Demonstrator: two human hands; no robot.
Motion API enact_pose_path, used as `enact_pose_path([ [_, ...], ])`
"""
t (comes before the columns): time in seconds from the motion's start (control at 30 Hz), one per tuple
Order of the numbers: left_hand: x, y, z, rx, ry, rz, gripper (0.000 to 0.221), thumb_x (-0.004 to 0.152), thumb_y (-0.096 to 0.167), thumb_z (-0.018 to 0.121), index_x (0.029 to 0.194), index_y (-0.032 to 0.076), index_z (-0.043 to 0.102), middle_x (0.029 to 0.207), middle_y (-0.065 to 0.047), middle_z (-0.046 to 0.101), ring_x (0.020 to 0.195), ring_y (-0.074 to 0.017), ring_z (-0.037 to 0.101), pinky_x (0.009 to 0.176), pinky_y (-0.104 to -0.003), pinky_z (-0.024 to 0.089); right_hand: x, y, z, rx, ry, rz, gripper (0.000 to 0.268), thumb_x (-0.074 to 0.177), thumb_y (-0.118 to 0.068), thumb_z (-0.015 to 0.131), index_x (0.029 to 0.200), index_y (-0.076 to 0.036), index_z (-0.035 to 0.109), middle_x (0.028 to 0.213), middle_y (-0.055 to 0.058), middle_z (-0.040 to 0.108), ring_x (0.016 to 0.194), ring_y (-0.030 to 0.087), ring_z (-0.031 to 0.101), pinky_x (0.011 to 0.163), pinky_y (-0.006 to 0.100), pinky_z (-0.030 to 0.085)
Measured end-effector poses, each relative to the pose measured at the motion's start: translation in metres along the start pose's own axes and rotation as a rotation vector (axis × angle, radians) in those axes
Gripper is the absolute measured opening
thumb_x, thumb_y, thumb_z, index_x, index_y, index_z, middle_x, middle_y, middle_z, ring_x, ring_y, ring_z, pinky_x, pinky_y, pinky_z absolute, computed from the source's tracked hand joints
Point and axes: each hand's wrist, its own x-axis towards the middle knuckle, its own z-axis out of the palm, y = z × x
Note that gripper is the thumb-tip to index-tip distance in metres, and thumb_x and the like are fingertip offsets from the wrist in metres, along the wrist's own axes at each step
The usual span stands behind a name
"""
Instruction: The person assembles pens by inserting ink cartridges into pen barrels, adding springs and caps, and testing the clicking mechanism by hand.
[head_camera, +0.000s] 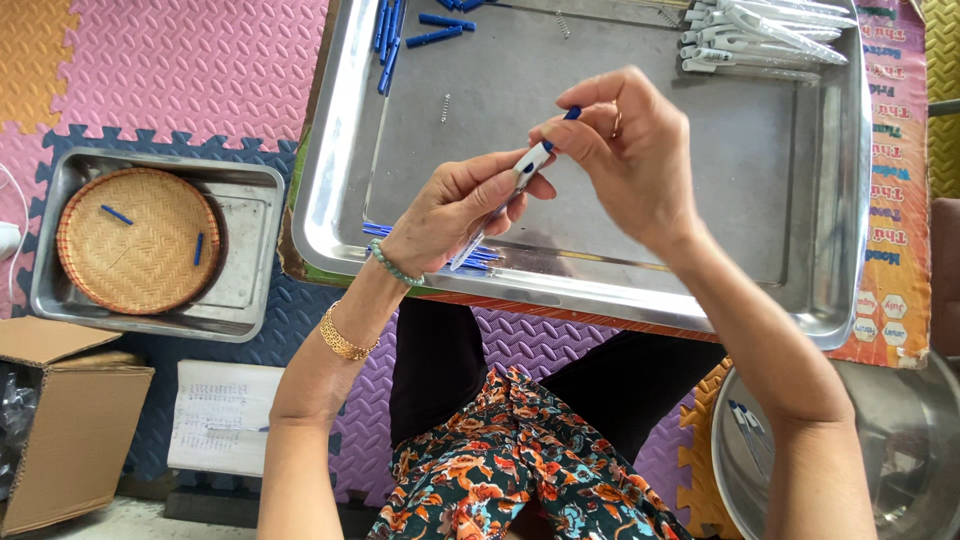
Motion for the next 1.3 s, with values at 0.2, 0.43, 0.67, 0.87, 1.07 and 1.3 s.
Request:
enact_pose_path([
  [0.2,0.006,-0.015,-0.002,-0.102,0.054,0.042,0.048,0.117,0.021,0.062,0.158,-0.003,0.058,0.122,-0.018,0.076,0.089,-0.0139,0.059,0.068,-0.020,0.049,-0.021,0.026,0.012,-0.398,0.126,-0.354,0.027,0.122,-0.008,0.058,0.144,-0.001,0.071,0.118,0.019,0.080,0.101,0.029,0.081,0.087,0.039,0.063],
  [0.43,0.018,-0.002,0.021,-0.130,-0.115,0.137,0.048,0.121,0.027,0.063,0.161,0.001,0.060,0.120,-0.006,0.077,0.091,-0.0157,0.049,0.083,-0.026,0.044,-0.043,0.006,-0.005,-0.368,0.059,-0.139,0.042,0.129,-0.036,0.038,0.161,-0.012,0.049,0.152,0.013,0.073,0.124,0.030,0.084,0.088,0.035,0.061],
  [0.67,0.040,-0.038,0.051,-0.341,-0.094,0.245,0.043,0.120,0.013,0.071,0.161,0.004,0.063,0.145,-0.012,0.078,0.084,-0.0133,0.058,0.076,-0.026,0.053,-0.086,0.011,-0.002,-0.280,-0.153,0.282,0.069,0.112,-0.039,0.061,0.168,-0.012,0.034,0.116,0.000,0.086,0.106,0.011,0.076,0.091,0.032,0.057],
  [0.87,0.044,-0.029,0.072,0.072,-0.177,0.299,0.060,0.120,0.020,0.073,0.173,0.016,0.046,0.178,-0.002,0.054,0.163,-0.0229,0.063,0.139,-0.042,0.062,-0.167,0.063,-0.081,-0.244,0.141,0.275,0.057,0.107,0.000,0.073,0.156,-0.009,0.046,0.120,0.017,0.081,0.093,0.022,0.080,0.084,0.036,0.067],
  [1.07,0.046,0.019,-0.051,1.126,0.150,0.459,0.041,0.106,0.013,0.083,0.145,0.007,0.068,0.136,-0.017,0.079,0.118,-0.0249,0.082,0.105,-0.032,0.066,-0.528,0.235,-0.365,-0.959,0.739,0.278,0.033,0.135,-0.004,0.053,0.107,0.004,0.070,0.099,0.017,0.067,0.086,0.027,0.064,0.066,0.037,0.042],
  [1.3,0.028,0.021,-0.138,1.517,0.209,0.123,0.010,0.103,0.008,0.083,0.112,0.004,0.084,0.097,-0.013,0.081,0.087,-0.0226,0.072,0.081,-0.035,0.062,-0.674,0.276,-0.265,-1.325,0.541,1.091,0.052,0.135,-0.046,0.065,0.115,0.001,0.076,0.101,0.024,0.079,0.088,0.045,0.077,0.074,0.055,0.057],
])
